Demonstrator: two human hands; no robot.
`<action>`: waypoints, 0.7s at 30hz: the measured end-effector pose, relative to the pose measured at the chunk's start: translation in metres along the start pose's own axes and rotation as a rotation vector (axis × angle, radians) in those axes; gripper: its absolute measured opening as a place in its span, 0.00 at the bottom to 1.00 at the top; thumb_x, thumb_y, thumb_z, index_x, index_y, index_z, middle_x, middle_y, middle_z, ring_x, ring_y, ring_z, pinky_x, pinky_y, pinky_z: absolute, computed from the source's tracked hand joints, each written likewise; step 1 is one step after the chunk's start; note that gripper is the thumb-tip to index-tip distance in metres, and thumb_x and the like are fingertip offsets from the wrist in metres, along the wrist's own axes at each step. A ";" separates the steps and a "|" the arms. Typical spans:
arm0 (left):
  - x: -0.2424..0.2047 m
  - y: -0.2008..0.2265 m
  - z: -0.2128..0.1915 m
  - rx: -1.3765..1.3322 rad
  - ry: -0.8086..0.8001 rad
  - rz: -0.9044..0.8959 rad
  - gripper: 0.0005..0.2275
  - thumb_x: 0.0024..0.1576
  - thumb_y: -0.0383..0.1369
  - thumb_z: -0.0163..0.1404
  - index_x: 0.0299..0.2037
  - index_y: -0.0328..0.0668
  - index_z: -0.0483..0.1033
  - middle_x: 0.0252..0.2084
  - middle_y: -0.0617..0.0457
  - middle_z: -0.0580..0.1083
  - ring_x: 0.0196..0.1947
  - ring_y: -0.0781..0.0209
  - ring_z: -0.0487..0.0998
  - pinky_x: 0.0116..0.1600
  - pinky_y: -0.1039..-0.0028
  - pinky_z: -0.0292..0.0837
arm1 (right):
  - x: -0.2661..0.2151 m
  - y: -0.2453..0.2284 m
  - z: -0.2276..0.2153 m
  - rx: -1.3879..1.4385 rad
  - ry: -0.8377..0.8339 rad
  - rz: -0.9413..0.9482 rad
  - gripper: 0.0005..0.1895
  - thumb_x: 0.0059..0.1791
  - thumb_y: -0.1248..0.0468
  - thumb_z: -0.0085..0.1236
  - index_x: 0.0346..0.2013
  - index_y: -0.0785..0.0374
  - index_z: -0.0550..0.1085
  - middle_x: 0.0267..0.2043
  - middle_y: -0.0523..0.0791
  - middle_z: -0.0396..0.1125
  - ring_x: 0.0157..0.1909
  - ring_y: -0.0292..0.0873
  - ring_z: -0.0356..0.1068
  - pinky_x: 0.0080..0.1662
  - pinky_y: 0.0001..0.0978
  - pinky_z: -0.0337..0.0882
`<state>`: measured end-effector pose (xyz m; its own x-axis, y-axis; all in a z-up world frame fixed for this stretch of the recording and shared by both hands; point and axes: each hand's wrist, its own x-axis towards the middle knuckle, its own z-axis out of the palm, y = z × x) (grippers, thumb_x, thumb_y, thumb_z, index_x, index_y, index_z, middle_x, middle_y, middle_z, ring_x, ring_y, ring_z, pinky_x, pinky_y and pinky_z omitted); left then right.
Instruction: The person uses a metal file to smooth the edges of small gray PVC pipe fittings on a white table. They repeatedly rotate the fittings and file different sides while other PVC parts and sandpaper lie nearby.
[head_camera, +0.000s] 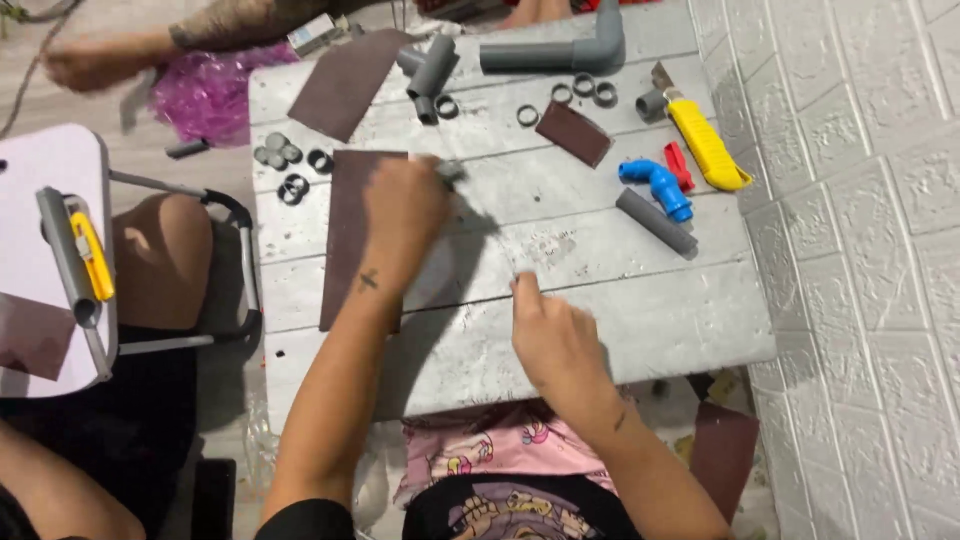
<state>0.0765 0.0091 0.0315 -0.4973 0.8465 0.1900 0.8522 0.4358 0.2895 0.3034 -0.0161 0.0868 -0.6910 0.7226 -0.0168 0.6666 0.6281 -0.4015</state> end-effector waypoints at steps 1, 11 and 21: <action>0.013 -0.021 0.017 0.016 0.057 -0.060 0.09 0.44 0.29 0.59 0.35 0.39 0.83 0.25 0.41 0.74 0.29 0.34 0.82 0.31 0.49 0.80 | -0.004 -0.001 0.000 0.013 -0.022 0.003 0.18 0.60 0.59 0.34 0.51 0.70 0.68 0.18 0.55 0.70 0.22 0.55 0.76 0.29 0.50 0.75; 0.008 -0.021 -0.005 0.146 0.032 -0.154 0.11 0.46 0.32 0.61 0.37 0.37 0.83 0.27 0.39 0.73 0.31 0.34 0.82 0.35 0.48 0.80 | -0.001 -0.004 0.014 0.076 -0.065 0.014 0.18 0.61 0.60 0.32 0.49 0.69 0.69 0.16 0.50 0.68 0.19 0.53 0.74 0.27 0.49 0.74; -0.015 0.032 -0.021 -0.092 -0.269 -0.109 0.10 0.47 0.31 0.57 0.36 0.35 0.84 0.29 0.37 0.77 0.35 0.33 0.83 0.39 0.49 0.78 | 0.005 0.014 0.002 0.033 -0.169 0.103 0.19 0.61 0.57 0.28 0.49 0.64 0.69 0.20 0.51 0.71 0.21 0.50 0.75 0.27 0.47 0.75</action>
<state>0.1079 0.0039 0.0578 -0.5141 0.8520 -0.0987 0.7717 0.5097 0.3805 0.3082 -0.0041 0.0792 -0.6588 0.7220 -0.2115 0.7283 0.5416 -0.4199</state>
